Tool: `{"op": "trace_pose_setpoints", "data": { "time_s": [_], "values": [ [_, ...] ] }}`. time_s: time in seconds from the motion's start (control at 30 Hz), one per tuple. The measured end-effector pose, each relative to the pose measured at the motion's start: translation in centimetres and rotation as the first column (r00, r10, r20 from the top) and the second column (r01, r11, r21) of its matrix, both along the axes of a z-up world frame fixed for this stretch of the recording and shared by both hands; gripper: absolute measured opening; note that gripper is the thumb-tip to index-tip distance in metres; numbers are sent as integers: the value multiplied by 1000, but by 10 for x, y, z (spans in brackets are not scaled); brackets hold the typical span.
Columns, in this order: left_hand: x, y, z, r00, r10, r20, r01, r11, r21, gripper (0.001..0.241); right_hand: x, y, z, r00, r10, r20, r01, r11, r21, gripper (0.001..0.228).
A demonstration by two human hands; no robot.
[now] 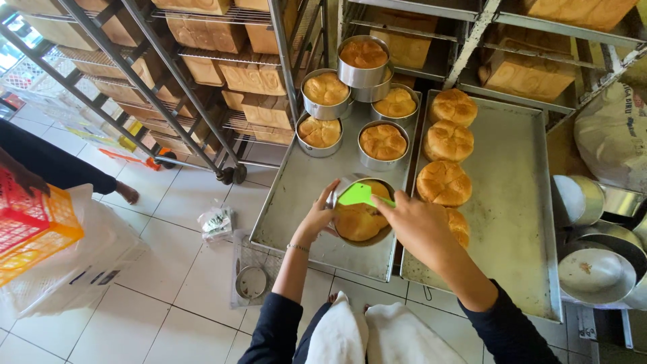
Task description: Loosening and removing freshly baked round bread from metal molds using a green spatula and placing them on a tray.
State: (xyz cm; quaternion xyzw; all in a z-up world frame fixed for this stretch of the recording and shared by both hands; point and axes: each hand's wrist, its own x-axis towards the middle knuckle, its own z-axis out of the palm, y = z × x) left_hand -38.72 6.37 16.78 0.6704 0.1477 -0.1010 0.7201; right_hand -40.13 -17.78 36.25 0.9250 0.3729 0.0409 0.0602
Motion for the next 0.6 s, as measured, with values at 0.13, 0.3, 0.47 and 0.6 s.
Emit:
{"op": "trace_pose_setpoints", "data": {
  "time_s": [0.13,0.3,0.47,0.6],
  "values": [
    [3,3,0,996,-82,29,82,997,2,96,3,0,-2,995,99,12,-98,994,-51,64],
    [2,-1,5,994,-87,69,97,985,-146,99,19,3,-7,952,-51,-301,105,981,166,51],
    [-2,-9,18,983,-29,183,65,979,-195,102,39,6,-40,909,-22,-417,100,981,167,40],
    [0,-5,7,968,58,243,21,951,-309,107,43,8,-19,870,58,-489,-1,993,116,35]
  ]
}}
